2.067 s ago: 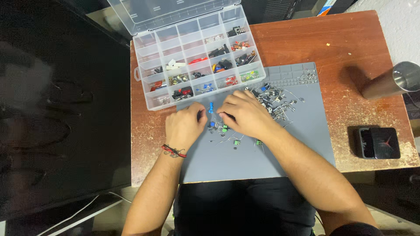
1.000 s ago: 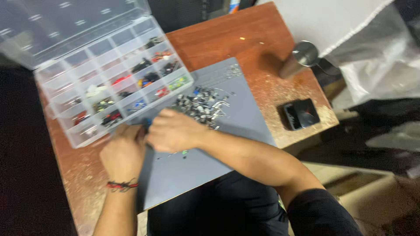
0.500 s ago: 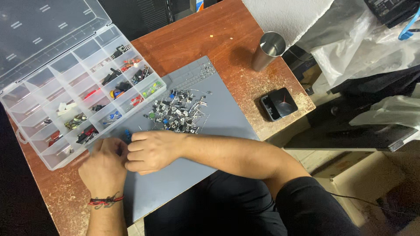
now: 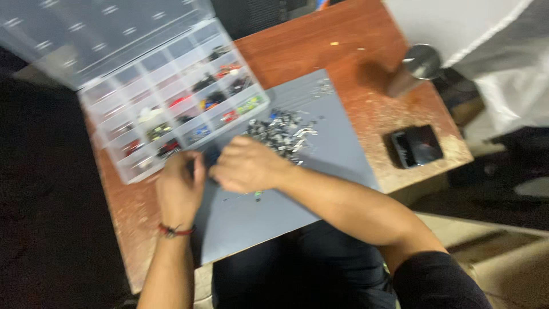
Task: The person sorts small electronic components, including transistors and capacitors, from a pile on a gray mat into a compartmentalized plastic organizer box. They pick up individual components, inspect them, and place them into specific compartments within the box.
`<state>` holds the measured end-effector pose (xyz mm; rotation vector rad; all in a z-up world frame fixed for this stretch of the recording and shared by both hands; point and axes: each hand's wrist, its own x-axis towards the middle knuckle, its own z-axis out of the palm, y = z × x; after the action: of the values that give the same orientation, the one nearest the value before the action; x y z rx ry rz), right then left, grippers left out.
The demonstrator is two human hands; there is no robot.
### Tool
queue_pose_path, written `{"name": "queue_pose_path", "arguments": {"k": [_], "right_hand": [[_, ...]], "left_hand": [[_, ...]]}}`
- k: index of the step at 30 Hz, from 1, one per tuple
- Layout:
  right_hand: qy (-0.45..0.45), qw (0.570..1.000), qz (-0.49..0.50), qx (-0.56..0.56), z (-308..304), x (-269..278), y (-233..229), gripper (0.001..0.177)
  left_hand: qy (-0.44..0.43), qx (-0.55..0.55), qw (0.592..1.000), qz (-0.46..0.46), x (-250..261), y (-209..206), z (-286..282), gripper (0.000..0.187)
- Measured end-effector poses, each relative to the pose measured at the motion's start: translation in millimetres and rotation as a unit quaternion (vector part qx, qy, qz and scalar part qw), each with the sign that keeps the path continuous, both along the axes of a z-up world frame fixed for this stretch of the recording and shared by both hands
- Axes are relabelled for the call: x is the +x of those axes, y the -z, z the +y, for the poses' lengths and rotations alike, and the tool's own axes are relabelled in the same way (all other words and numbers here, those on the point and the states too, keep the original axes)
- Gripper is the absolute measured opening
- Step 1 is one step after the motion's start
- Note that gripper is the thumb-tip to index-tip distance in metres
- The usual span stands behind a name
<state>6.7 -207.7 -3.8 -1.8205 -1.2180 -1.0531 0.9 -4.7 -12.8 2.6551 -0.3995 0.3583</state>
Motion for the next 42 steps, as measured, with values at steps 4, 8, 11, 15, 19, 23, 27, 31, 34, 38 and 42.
{"name": "queue_pose_path", "arguments": {"k": [4, 8, 11, 15, 19, 23, 27, 31, 34, 38, 42], "right_hand": [[0.067, 0.99, 0.122, -0.009, -10.3, 2.9, -1.8, 0.022], [0.084, 0.984, 0.153, -0.041, -11.2, 2.2, 1.4, 0.019], [0.075, 0.98, 0.18, -0.043, -7.3, 2.2, 2.0, 0.02], [0.073, 0.974, 0.214, -0.03, -8.2, 2.1, 6.7, 0.018], [0.083, 0.969, 0.232, -0.022, -7.2, 1.0, 7.2, 0.018], [0.078, 0.969, 0.235, -0.01, -5.3, -0.7, 2.3, 0.012], [0.08, 0.964, 0.255, 0.004, -5.4, 1.9, 8.2, 0.007], [0.079, 0.958, 0.275, 0.01, -8.4, 5.1, 14.1, 0.005], [0.084, 0.958, 0.272, 0.043, -10.1, 6.3, 9.5, 0.009], [0.087, 0.959, 0.262, 0.07, -11.3, 9.0, 13.0, 0.011], [0.103, 0.959, 0.251, 0.085, -12.8, 9.8, 18.3, 0.012]], "left_hand": [[0.042, -0.189, 0.978, 0.075, 6.3, -5.3, 0.5, 0.012], [0.02, -0.256, 0.959, 0.123, 2.9, 8.2, -1.3, 0.011], [0.002, -0.318, 0.934, 0.163, 0.8, 14.6, -3.7, 0.009], [-0.004, -0.388, 0.899, 0.204, 0.9, 7.9, -9.0, 0.007], [-0.017, -0.383, 0.896, 0.224, 1.9, 7.9, -8.6, 0.009], [-0.023, -0.414, 0.879, 0.235, 1.8, 3.8, -7.2, 0.01], [-0.007, -0.397, 0.896, 0.199, 4.2, 15.2, -2.3, 0.011], [0.026, -0.009, 0.998, -0.054, -2.2, -16.9, 6.5, 0.007], [0.02, 0.105, 0.987, -0.116, -2.7, -13.5, 12.6, 0.005], [0.038, 0.136, 0.984, -0.111, -5.2, -15.7, 17.1, 0.005], [0.041, 0.174, 0.981, -0.079, -3.8, -5.9, 17.9, 0.006]]}}
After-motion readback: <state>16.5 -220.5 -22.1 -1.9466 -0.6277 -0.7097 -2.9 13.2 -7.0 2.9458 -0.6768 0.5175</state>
